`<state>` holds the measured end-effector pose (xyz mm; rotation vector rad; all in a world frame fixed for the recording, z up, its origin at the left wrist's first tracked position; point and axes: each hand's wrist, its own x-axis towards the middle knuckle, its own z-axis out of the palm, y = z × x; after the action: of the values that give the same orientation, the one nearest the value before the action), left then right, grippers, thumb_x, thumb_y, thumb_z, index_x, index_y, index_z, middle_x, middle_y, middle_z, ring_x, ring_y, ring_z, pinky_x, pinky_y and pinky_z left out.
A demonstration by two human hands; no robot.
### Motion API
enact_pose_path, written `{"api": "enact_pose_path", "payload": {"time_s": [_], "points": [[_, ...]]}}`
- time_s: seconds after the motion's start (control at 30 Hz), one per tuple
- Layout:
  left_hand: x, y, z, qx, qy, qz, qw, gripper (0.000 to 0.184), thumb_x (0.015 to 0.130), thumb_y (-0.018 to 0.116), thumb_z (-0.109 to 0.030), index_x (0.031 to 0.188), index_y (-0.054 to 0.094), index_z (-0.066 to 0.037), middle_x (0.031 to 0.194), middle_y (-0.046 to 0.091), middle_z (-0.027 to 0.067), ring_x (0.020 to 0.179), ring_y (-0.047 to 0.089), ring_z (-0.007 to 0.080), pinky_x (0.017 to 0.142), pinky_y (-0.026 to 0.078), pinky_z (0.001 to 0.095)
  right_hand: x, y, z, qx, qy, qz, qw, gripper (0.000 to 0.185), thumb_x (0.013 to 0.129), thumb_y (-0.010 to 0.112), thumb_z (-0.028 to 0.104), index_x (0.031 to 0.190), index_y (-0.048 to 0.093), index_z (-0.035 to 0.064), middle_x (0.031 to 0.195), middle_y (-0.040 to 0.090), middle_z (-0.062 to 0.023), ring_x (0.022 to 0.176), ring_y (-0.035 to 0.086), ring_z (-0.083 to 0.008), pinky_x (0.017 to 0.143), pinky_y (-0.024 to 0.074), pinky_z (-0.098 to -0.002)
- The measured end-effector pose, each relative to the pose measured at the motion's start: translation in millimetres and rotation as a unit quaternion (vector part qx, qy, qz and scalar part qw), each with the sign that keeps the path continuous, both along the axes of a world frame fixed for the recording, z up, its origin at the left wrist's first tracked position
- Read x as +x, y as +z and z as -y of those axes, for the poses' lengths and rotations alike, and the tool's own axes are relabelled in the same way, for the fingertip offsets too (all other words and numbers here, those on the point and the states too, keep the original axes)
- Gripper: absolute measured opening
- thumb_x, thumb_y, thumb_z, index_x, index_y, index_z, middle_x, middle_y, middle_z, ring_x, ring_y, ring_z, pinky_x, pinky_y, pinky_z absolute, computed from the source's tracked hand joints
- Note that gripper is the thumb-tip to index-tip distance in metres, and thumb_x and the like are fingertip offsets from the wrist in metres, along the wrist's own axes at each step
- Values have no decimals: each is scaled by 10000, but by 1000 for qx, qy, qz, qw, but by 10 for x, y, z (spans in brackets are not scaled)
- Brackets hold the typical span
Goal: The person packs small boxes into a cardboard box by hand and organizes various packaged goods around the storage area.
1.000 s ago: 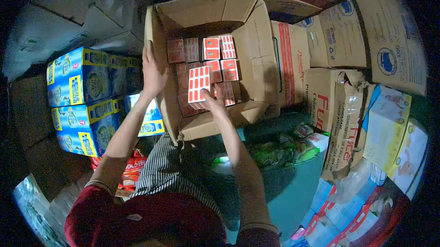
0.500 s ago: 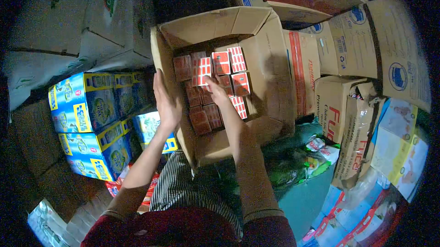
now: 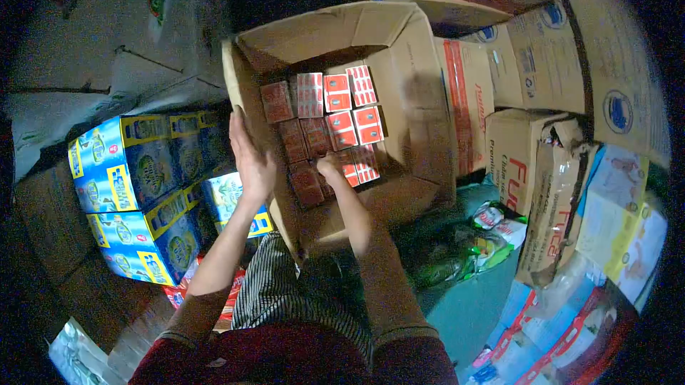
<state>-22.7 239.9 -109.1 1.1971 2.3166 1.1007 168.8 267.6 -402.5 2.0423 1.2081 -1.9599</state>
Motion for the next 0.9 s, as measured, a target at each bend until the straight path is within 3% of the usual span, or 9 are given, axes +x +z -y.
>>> {"api": "enact_pose_path", "payload": {"time_s": [0.03, 0.1, 0.13, 0.23, 0.33, 0.43, 0.6, 0.73, 0.9], "points": [[9, 13, -19, 2, 1, -2, 1000, 854, 642, 523, 128, 1394, 148, -25, 1382, 213, 252, 1294, 216, 403, 1067, 217, 432, -20, 91, -27, -14, 47, 15, 999, 480, 777, 481, 130, 1246, 420, 45, 1148, 453, -202, 1068, 409, -286, 843, 346, -365], [36, 46, -33, -1, 5, -10, 1000, 850, 644, 524, 126, 1393, 154, -30, 1374, 233, 245, 1291, 228, 396, 1063, 223, 431, -108, 226, 33, 75, 116, 105, 985, 489, 779, 486, 140, 1252, 416, 39, 1202, 459, -214, 1145, 414, -291, 907, 367, -375], [34, 31, -30, 2, 6, -12, 1000, 850, 644, 525, 126, 1393, 155, -31, 1372, 238, 244, 1291, 231, 394, 1063, 225, 429, -195, 265, 94, 177, 137, 179, 958, 406, 789, 506, 143, 1181, 477, 44, 1083, 533, -165, 1021, 495, -254, 794, 429, -371], [37, 14, -13, 12, 7, -19, 1000, 858, 637, 530, 131, 1392, 157, -35, 1366, 250, 244, 1287, 239, 392, 1062, 227, 424, -96, 698, -158, 129, 152, 65, 978, 425, 787, 547, 181, 1194, 519, 64, 1140, 576, -165, 1082, 533, -273, 819, 476, -379], [44, 10, -2, 21, 2, -25, 999, 865, 631, 530, 135, 1392, 156, -35, 1370, 252, 237, 1288, 238, 391, 1063, 225, 424, -102, 966, -199, 245, 171, 77, 951, 332, 782, 544, 181, 1089, 577, 60, 1079, 603, -159, 996, 574, -298, 794, 470, -368], [59, -5, -19, 27, -5, -30, 999, 864, 625, 529, 135, 1389, 157, -24, 1377, 250, 228, 1293, 231, 387, 1068, 213, 427, -154, 1085, -394, 195, 211, 80, 955, 336, 757, 552, 180, 1044, 602, 14, 1124, 561, -215, 1076, 520, -350, 921, 420, -378], [41, -23, -34, 35, -19, -17, 999, 851, 625, 520, 127, 1382, 152, 5, 1385, 236, 232, 1306, 205, 385, 1082, 180, 423, -451, 909, -644, 268, 255, 84, 925, 517, 778, 502, 78, 1280, 387, 37, 1093, 581, -204, 1048, 527, -402, 906, 441, -427], [33, -4, -43, 17, -14, 25, 999, 832, 648, 467, 123, 1394, 121, 0, 1431, 177, 216, 1331, 184, 350, 1093, 157, 384, -838, 1176, -936, 160, 275, 171, 933, 528, 781, 451, 28, 1292, 322, 7, 1262, 434, -260, 1171, 425, -386, 940, 411, -447], [30, -10, -72, -5, -12, 42, 999, 857, 629, 497, 124, 1388, 116, 11, 1408, 181, 243, 1329, 157, 382, 1091, 146, 413, -1022, 626, -1012, 320, 273, 260, 870, 351, 850, 391, 81, 1181, 371, -37, 1235, 423, -247, 1146, 439, -378, 892, 444, -447]]}}
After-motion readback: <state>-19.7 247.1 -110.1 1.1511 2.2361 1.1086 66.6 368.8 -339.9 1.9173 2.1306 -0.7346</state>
